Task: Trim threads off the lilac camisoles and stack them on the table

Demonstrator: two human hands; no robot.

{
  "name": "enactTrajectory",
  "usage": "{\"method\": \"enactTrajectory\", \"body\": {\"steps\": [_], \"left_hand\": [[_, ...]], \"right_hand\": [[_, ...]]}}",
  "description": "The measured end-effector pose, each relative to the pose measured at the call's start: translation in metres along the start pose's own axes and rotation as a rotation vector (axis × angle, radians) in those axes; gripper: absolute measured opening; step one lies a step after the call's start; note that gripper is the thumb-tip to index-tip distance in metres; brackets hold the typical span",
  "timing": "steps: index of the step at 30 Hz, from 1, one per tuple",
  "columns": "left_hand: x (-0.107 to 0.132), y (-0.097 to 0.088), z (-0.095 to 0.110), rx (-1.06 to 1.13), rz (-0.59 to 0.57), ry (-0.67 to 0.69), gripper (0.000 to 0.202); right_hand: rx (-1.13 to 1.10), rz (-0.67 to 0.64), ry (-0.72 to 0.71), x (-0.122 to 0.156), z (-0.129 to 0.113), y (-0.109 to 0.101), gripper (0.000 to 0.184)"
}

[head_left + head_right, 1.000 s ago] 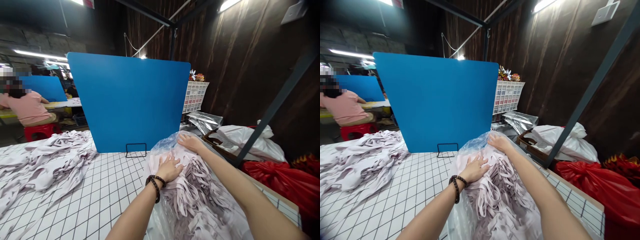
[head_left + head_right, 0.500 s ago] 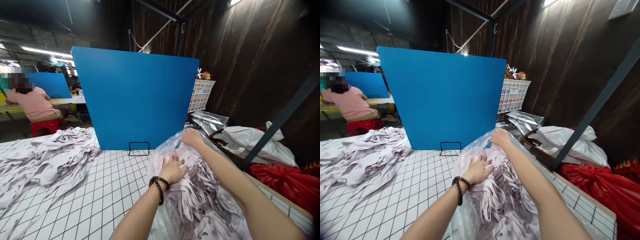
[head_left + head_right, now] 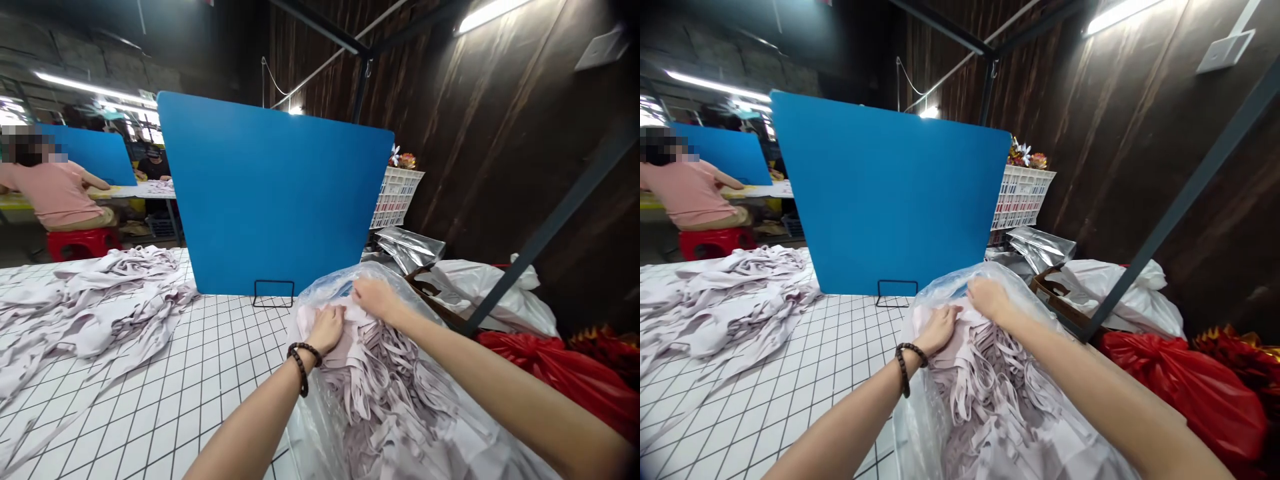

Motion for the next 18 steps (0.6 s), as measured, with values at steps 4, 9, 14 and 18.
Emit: {"method": "enactTrajectory", "body": {"steps": [4,9,14,18], "left_hand": [[0.013,-0.004,-0.006,-0.074,0.099,-0.074,0.044],[0.024,-0.003,-0.017,-0.183,0.148,-0.224,0.058],[0.025,0.002,-0.027,-0.236,0.123,-0.359,0.073],[0.024,0.008,-0.027,-0.269,0.180,-0.349,0.072]], "right_hand": [[-0.149,-0.259,-0.089,-0.007,-0.007,0.032,0.039],[-0.200,-0.408,-0.025,-0.017,0.007,0.057,0.076],[-0.280,-0.400,0.173,-0.006,0.015,0.091,0.093],[-0.347,-0.379,0.225,0.005,0.017,0.106,0.089]]}}
Point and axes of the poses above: each hand's wrist, its own x-axis away from the middle knuckle, its own y-axis out of the palm, z = x × y, the point moved 5 cm from there along -x, towards the middle knuckle, and after that the axes turned 10 degrees about -z, right-handed, at the moved point
